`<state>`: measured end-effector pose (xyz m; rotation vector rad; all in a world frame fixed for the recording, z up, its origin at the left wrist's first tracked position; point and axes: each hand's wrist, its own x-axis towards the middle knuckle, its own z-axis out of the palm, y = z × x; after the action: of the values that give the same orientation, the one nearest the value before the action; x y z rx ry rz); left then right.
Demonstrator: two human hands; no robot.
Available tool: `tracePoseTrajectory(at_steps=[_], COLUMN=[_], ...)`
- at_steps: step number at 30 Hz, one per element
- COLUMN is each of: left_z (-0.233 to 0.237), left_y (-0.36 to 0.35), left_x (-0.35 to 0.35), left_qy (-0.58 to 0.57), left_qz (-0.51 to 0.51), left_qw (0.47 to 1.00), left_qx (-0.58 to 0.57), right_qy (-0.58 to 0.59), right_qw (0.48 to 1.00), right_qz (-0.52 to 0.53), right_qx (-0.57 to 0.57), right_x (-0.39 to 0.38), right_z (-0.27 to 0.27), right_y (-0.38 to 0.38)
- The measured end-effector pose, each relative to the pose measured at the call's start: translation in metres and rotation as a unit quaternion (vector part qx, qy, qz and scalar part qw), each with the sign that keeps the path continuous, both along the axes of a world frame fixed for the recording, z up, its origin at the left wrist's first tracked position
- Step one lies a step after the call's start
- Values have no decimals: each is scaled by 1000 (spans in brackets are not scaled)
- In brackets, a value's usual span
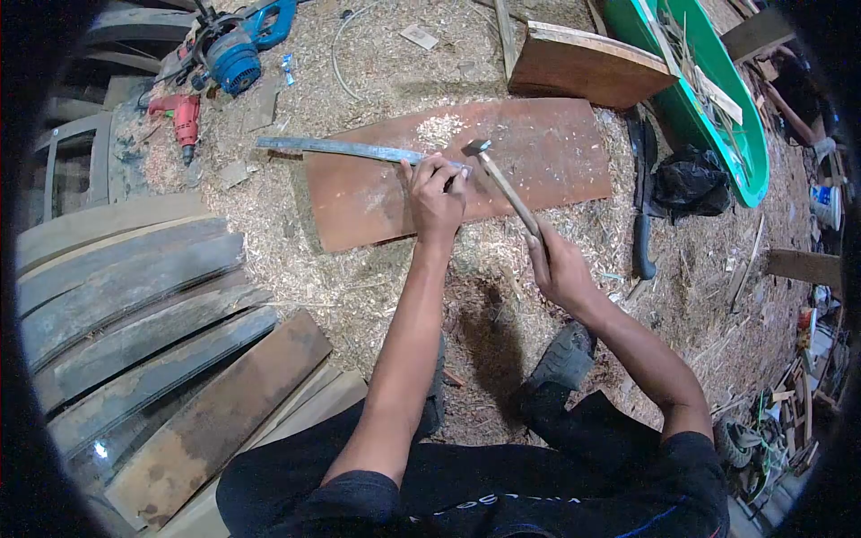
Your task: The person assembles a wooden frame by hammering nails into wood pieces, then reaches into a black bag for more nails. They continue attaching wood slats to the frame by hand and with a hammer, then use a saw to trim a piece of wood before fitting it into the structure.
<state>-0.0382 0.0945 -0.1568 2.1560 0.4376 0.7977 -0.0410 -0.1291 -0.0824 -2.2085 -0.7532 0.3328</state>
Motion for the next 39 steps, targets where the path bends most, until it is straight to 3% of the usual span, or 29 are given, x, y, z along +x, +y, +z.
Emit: tracePoseTrajectory(at_steps=[6,9,12,15,16,19,22,25,26,29,32,35,38,39], left_z=[-1,0,4,16,15,22,28,27,26,20,19,18,14,15], left_y=[0,-1,1,4,8,24,34,37,36,36,36,35,36,36], left_x=[1,-1,-2,-3,-5,-6,9,27,29,36,37,39,38,38], left_qy=[-2,-1,36,44,58,98,117,117,101,67,81,101,89,86], left_qz=[8,3,-4,-20,-35,-79,-89,-73,-66,-52,-49,-41,-46,-50], left_qw=[1000,1000,999,999,997,988,981,982,985,989,990,991,992,993], left_qx=[12,6,24,9,34,91,124,126,125,125,106,73,71,65], right_qy=[49,-38,59,78,14,62,-52,127,131,44,79,82,-45,-19], right_qw=[997,999,997,996,998,997,995,989,989,995,995,994,993,997], right_qz=[-9,-4,-16,-48,-51,-50,-31,-73,-73,-75,-46,-76,-54,-51], right_qx=[-55,21,-52,1,29,7,79,-17,6,41,-37,-1,92,59], right_x=[1,1,2,4,5,8,4,3,3,3,12,11,11,12], right_z=[3,0,4,8,6,16,1,9,15,4,12,18,-1,0], right_y=[0,1,1,2,4,8,15,19,21,20,19,22,22,21])
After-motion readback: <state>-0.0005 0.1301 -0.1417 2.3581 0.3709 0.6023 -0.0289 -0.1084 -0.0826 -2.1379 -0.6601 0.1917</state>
